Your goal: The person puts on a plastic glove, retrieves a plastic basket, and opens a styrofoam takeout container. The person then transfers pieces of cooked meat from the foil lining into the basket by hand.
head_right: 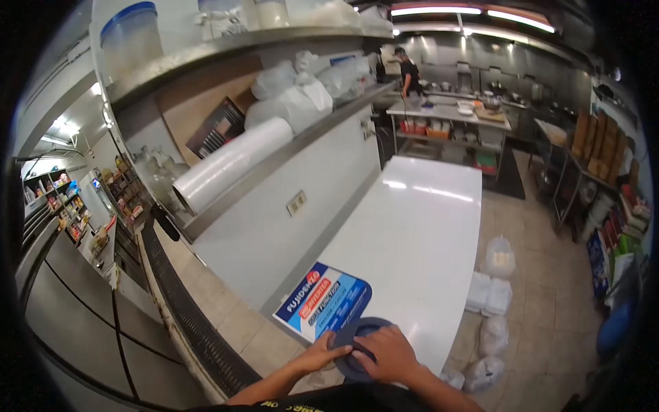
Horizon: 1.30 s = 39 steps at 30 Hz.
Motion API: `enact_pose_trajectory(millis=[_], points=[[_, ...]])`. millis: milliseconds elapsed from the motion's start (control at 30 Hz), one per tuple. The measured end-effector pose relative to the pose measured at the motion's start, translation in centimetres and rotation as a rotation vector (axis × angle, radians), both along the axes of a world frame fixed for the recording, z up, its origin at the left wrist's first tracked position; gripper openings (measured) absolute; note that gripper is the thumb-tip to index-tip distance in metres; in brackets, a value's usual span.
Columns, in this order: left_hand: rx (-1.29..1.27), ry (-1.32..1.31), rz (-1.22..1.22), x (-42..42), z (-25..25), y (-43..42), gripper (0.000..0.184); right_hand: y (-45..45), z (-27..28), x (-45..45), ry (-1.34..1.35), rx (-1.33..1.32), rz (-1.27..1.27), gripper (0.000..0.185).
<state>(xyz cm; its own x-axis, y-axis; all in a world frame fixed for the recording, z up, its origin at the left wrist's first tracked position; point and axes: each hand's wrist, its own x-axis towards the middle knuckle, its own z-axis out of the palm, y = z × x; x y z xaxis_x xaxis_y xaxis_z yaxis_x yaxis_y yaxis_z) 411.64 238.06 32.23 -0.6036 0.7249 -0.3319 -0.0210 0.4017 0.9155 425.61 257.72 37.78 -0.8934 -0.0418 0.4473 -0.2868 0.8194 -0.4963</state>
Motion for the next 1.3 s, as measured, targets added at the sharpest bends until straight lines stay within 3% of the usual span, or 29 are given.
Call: enact_pose_trajectory(millis=[67,133,167,233,267,300,367,433,500,533,567,600,633,667,700,800,933,967,1000,1033,1100,1167,1200,1267,1300], points=[[0.11,-0.197,0.098,-0.4,1.3,0.0,0.092,0.1,1.4,1.3,0.066,0.146,-0.025,0.043],[0.258,-0.342,0.099,-1.9,-0.4,-0.5,0.089,0.9,-3.6,2.2,0.074,0.175,0.013,0.059],[0.276,-0.329,0.106,-2.0,0.2,0.0,0.089,0.8,-3.3,2.1,0.087,0.191,0.024,0.059],[0.063,-0.029,0.125,-1.8,1.9,0.5,0.086,-0.2,-2.2,1.8,0.11,-0.031,-0.047,0.058],[0.029,0.073,0.143,-2.6,1.3,0.8,0.076,0.8,-1.7,1.0,0.114,-0.032,0.006,0.058],[0.114,0.055,0.165,-2.7,3.8,0.8,0.072,2.3,-0.7,-0.2,0.121,-0.03,0.056,0.059],[0.344,0.07,0.164,-4.5,7.8,0.4,0.064,4.1,4.7,-1.7,0.238,0.005,0.099,0.059],[0.535,0.02,0.236,-3.0,16.3,-1.4,0.06,4.9,11.9,-3.1,0.414,0.066,0.126,0.06],[0.973,0.199,0.26,-1.4,20.7,-3.2,0.053,6.2,17.5,-4.6,0.675,0.027,0.144,0.067],[1.07,0.328,0.375,-0.4,22.4,-4.0,0.053,6.1,20.9,-5.7,0.899,0.042,0.141,0.071],[1.084,0.33,0.369,-0.6,22.5,-5.4,0.053,4.9,24.9,-6.5,1.078,0.037,0.158,0.058],[1.062,0.379,0.394,-0.9,22.0,-7.1,0.053,3.9,28.6,-7.2,1.259,0.129,0.105,0.042],[1.035,0.428,0.418,-1.3,21.2,-9.1,0.053,3.9,31.9,-8.9,1.436,0.184,0.094,0.039],[0.985,0.428,0.322,-3.0,19.4,-11.5,0.035,3.4,35.4,-9.4,1.515,0.23,-0.113,0.049],[0.995,0.445,0.303,-4.9,17.9,-13.4,0.035,3.2,39.3,-10.8,1.573,0.113,-0.108,0.052],[0.738,0.338,0.544,-9.1,13.5,-19.2,0.026,-0.1,50.8,-15.8,1.565,-0.039,-0.24,0.057],[0.607,0.329,0.87,-12.5,10.0,-26.8,0.015,-8.5,59.9,-22.5,1.59,0.057,-0.123,0.069],[0.582,0.348,0.961,-13.4,8.4,-28.6,0.013,-8.9,61.6,-24.1,1.57,0.088,-0.232,0.072],[0.421,0.443,0.962,-14.0,5.8,-31.1,0.031,-9.1,63.2,-26.5,1.543,0.119,-0.338,0.074],[0.261,0.533,0.961,-14.6,3.6,-33.0,0.052,-7.6,65.7,-30.4,1.68,0.178,-0.442,0.073],[0.273,0.521,1.037,-13.5,3.4,-34.3,0.058,-9.0,66.0,-32.4,1.585,0.177,-0.493,0.074],[0.049,0.322,1.098,-12.2,3.9,-35.0,0.056,-10.2,66.2,-34.9,1.478,0.166,-0.525,0.075],[-0.114,0.385,1.094,-11.6,3.9,-35.2,0.054,-10.2,66.3,-36.1,1.464,0.134,-0.489,0.075],[-0.117,0.364,1.142,-10.9,2.2,-34.9,0.053,-9.7,66.7,-38.2,1.439,0.069,-0.431,0.075],[-0.113,0.357,1.168,-10.6,1.7,-34.7,0.052,-10.1,66.6,-38.4,1.147,0.03,-0.456,0.08]])
